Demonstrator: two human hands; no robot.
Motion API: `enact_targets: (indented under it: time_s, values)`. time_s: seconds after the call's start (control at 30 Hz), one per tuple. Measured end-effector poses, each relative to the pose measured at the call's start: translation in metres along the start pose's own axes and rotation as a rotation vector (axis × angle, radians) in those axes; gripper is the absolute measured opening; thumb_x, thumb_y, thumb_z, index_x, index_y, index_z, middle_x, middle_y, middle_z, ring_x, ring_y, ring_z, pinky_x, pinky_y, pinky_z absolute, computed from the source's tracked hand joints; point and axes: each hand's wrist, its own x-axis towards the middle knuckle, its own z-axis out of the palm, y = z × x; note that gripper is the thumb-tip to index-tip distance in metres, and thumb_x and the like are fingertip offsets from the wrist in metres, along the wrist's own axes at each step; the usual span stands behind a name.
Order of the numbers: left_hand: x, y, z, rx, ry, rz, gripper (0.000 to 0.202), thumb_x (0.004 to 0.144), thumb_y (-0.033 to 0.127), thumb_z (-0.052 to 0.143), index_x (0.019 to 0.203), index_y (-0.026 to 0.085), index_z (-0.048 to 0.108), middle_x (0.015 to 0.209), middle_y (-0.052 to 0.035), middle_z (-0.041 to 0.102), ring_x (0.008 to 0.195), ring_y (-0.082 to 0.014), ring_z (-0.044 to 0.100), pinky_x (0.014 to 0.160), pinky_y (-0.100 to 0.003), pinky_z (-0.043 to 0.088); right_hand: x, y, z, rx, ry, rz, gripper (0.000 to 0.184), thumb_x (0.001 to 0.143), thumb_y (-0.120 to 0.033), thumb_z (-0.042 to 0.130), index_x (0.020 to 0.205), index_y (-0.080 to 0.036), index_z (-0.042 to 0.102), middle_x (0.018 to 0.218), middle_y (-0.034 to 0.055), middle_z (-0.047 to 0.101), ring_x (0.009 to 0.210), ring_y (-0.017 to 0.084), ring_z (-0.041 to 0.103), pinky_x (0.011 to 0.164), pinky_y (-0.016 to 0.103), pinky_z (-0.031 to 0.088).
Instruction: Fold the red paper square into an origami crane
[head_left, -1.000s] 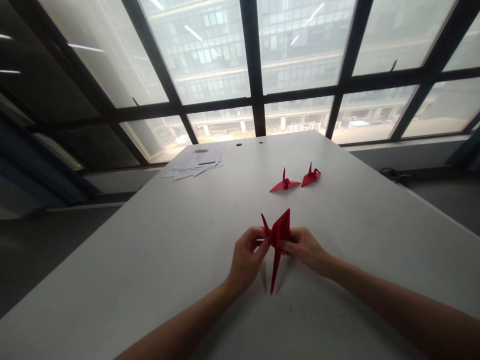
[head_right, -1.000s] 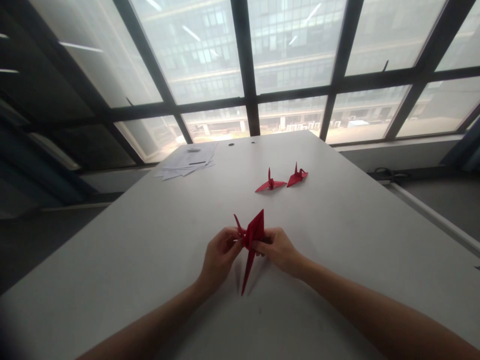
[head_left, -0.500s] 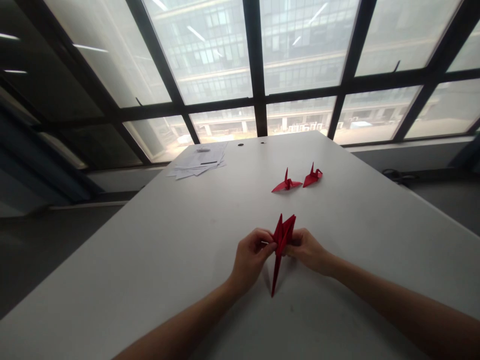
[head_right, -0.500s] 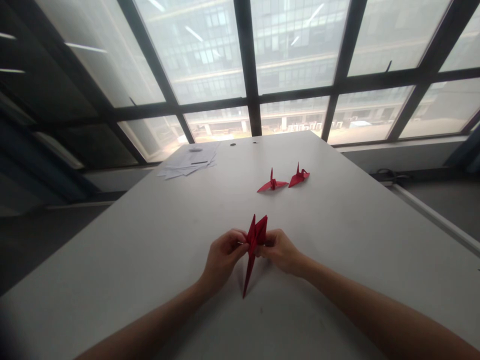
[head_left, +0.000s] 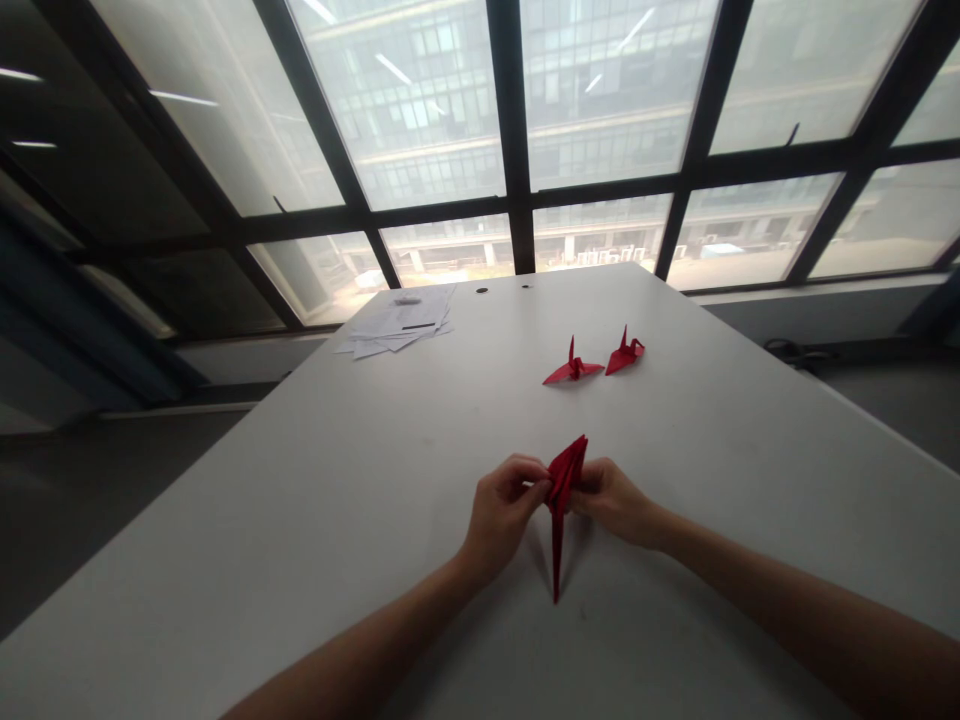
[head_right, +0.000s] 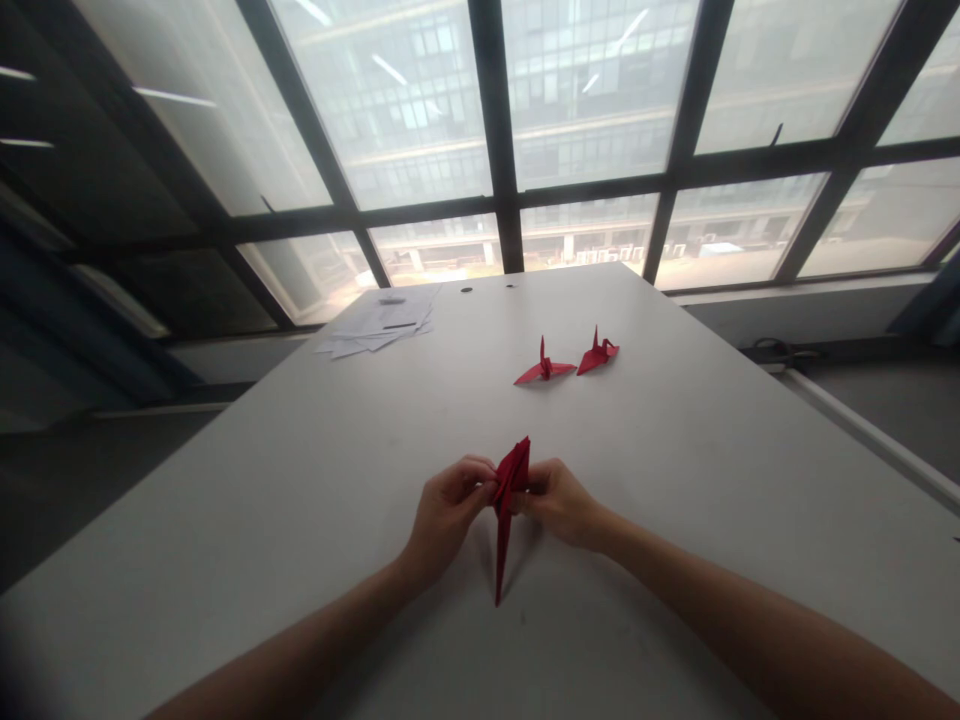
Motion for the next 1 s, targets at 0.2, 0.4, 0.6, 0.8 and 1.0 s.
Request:
enact_targets:
  time_s: [0.2, 0.4, 0.6, 0.8, 1.0]
  values:
    - [-0.003, -0.001, 0.001, 0.156, 0.012, 0.081, 0.014, 0.089, 0.028, 0.069, 0.082, 0.017, 0.062, 0.092, -0.0042, 0.063, 0.080, -0.0145, 0.061, 0.066, -0.024, 0.051, 0.001, 0.000, 0.000, -0.019, 0.028, 0.018, 0.037, 0.072, -0.049, 0.081, 0.079, -0.013, 0.075, 0.069, 0.0025, 0.064, 0.066, 0.015, 0.054, 0.065, 0.029, 0.044]
    - [-0.006, 0.007, 0.000, 0.269, -0.043, 0.129, 0.017, 0.094, 0.029, 0.062, 0.097, 0.020, 0.076, 0.114, -0.0097, 0.062, 0.098, -0.0206, 0.063, 0.084, -0.032, 0.054, 0.002, -0.002, -0.002, -0.040, 0.117, -0.033, 0.037, 0.074, -0.049, 0.080, 0.080, -0.013, 0.073, 0.065, 0.0012, 0.062, 0.060, 0.012, 0.050, 0.059, 0.026, 0.040]
    - [-0.010, 0.009, 0.006, 0.325, 0.056, 0.143, 0.019, 0.087, 0.028, 0.071, 0.105, 0.024, 0.077, 0.112, -0.0086, 0.059, 0.093, -0.0194, 0.064, 0.079, -0.033, 0.057, 0.003, -0.004, 0.003, -0.054, 0.205, -0.064, 0.038, 0.074, -0.050, 0.078, 0.081, -0.014, 0.074, 0.063, 0.0013, 0.061, 0.058, 0.012, 0.049, 0.057, 0.027, 0.041]
    - [-0.007, 0.003, 0.006, 0.206, 0.103, 0.054, 0.023, 0.080, 0.030, 0.078, 0.102, 0.021, 0.078, 0.109, -0.0080, 0.058, 0.087, -0.0180, 0.066, 0.076, -0.033, 0.061, 0.002, -0.007, 0.009, -0.093, 0.293, -0.064, 0.034, 0.072, -0.048, 0.079, 0.074, -0.015, 0.074, 0.058, 0.0006, 0.059, 0.055, 0.012, 0.048, 0.054, 0.027, 0.039]
    - [-0.008, 0.006, 0.007, 0.206, 0.019, 0.072, 0.019, 0.090, 0.030, 0.067, 0.106, 0.025, 0.078, 0.123, -0.0112, 0.058, 0.105, -0.0238, 0.064, 0.090, -0.039, 0.057, 0.003, -0.003, 0.005, -0.061, 0.284, -0.049, 0.036, 0.071, -0.050, 0.079, 0.076, -0.015, 0.075, 0.059, 0.0023, 0.063, 0.055, 0.013, 0.050, 0.055, 0.028, 0.040]
